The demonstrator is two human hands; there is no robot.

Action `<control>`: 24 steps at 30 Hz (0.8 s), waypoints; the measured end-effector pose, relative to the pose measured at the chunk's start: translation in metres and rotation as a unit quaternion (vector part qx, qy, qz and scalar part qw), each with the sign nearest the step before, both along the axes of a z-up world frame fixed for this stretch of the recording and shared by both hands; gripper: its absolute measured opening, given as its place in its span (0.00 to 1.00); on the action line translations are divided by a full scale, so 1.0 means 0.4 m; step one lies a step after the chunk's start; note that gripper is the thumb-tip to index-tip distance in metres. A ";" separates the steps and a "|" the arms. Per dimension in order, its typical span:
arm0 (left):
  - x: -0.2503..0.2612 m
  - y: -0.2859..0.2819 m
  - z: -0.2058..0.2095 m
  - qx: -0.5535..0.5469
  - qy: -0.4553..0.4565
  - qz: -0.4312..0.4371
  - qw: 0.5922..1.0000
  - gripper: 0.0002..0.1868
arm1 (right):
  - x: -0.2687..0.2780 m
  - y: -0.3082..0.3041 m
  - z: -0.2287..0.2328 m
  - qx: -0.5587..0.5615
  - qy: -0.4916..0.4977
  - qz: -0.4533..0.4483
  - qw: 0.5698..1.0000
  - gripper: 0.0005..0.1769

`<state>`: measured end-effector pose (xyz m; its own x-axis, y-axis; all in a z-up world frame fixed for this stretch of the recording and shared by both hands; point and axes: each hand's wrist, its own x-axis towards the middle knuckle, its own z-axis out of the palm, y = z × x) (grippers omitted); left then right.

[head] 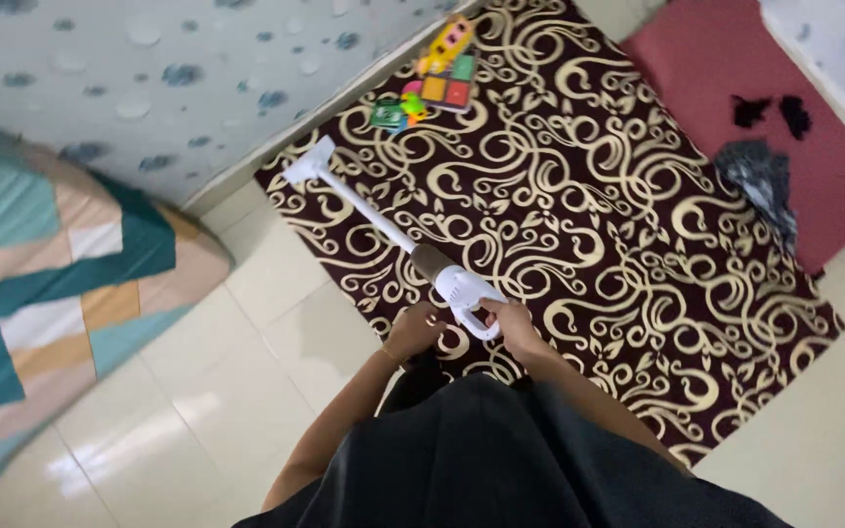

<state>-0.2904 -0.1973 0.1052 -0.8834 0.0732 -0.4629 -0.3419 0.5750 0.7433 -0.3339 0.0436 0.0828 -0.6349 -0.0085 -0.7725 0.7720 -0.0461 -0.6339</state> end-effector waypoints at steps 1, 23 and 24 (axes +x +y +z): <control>-0.001 0.000 -0.007 -0.002 0.000 -0.015 1.000 0.23 | 0.008 0.008 0.032 -0.002 0.000 -0.015 1.000 0.14; 0.079 0.733 -0.033 -0.040 -0.065 -0.443 0.893 0.24 | 0.462 0.614 0.046 0.100 0.070 -0.368 0.922 0.08; 0.099 0.754 -0.069 -0.034 -0.018 -0.468 0.883 0.25 | 0.473 0.646 0.039 0.096 0.083 -0.375 0.918 0.09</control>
